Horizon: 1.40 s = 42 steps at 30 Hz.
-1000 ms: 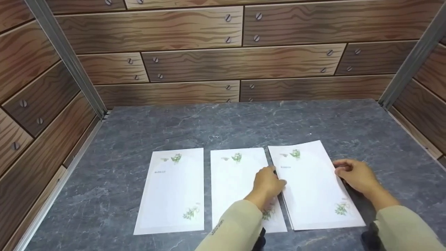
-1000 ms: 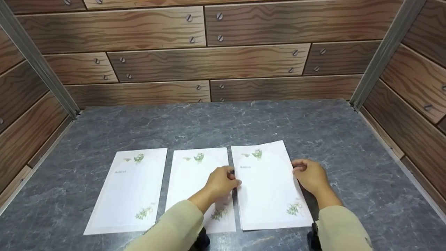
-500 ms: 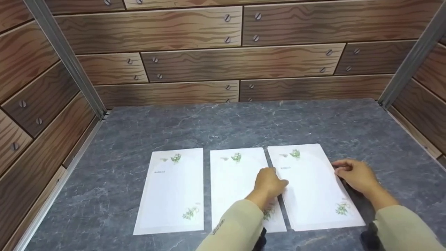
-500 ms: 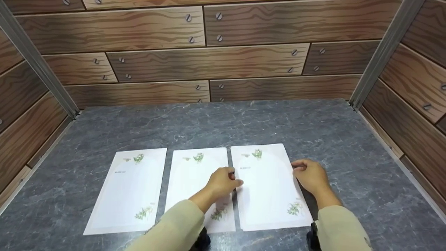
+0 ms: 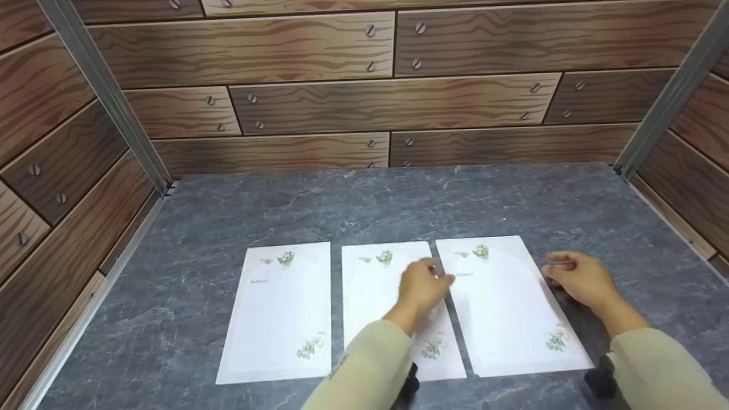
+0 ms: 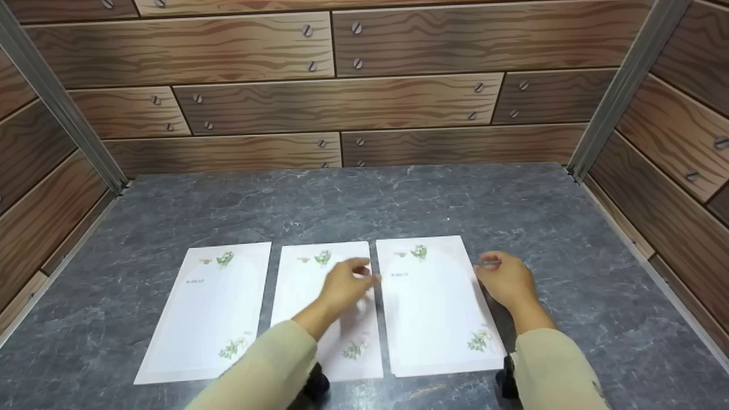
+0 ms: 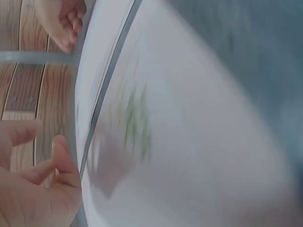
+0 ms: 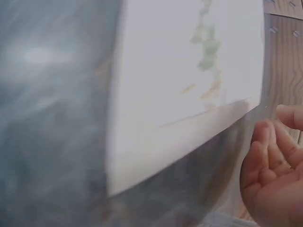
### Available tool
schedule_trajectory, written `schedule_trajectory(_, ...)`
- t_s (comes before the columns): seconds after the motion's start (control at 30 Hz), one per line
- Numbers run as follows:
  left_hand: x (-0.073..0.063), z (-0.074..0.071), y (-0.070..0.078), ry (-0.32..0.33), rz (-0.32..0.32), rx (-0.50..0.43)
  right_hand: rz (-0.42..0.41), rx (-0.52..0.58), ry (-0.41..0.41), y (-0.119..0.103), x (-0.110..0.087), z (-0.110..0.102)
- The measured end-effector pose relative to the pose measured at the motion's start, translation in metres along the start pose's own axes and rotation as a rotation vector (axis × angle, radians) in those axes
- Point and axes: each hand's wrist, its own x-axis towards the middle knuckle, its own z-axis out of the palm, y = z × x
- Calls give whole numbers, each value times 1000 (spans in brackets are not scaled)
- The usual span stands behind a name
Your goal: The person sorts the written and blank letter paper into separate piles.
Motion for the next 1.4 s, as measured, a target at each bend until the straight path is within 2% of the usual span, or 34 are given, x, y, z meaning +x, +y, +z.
schedule_trajectory(0.1, 8, -20, -5, 49, 18, -17, 19, -1, -5, -15, 3, 0)
schedule_trajectory(0.27, 15, -53, -11, 64, 2, -48, 56, 77, 17, -42, 6, 10)
schedule_trajectory(0.43, 17, -85, -18, 49, -7, -114, 46, 154, 96, -72, 9, 31)
schedule_trajectory(0.57, 19, -115, -33, 69, 8, -138, 29, 191, 161, -98, 11, 53)
schedule_trajectory(0.63, 19, -131, -41, 98, 13, -129, 12, 217, 186, -111, 11, 65)
schedule_trajectory(0.8, 16, -169, -60, 172, -15, -109, -49, 264, 214, -137, 12, 97)
schedule_trajectory(1.1, 7, -231, -92, 241, -83, -94, -171, 251, 214, -176, -1, 161)
schedule_trajectory(1.27, -7, -259, -109, 229, -137, -33, -220, 216, 208, -201, -14, 190)
schedule_trajectory(1.4, -17, -273, -121, 213, -190, 17, -237, 192, 183, -215, -24, 208)
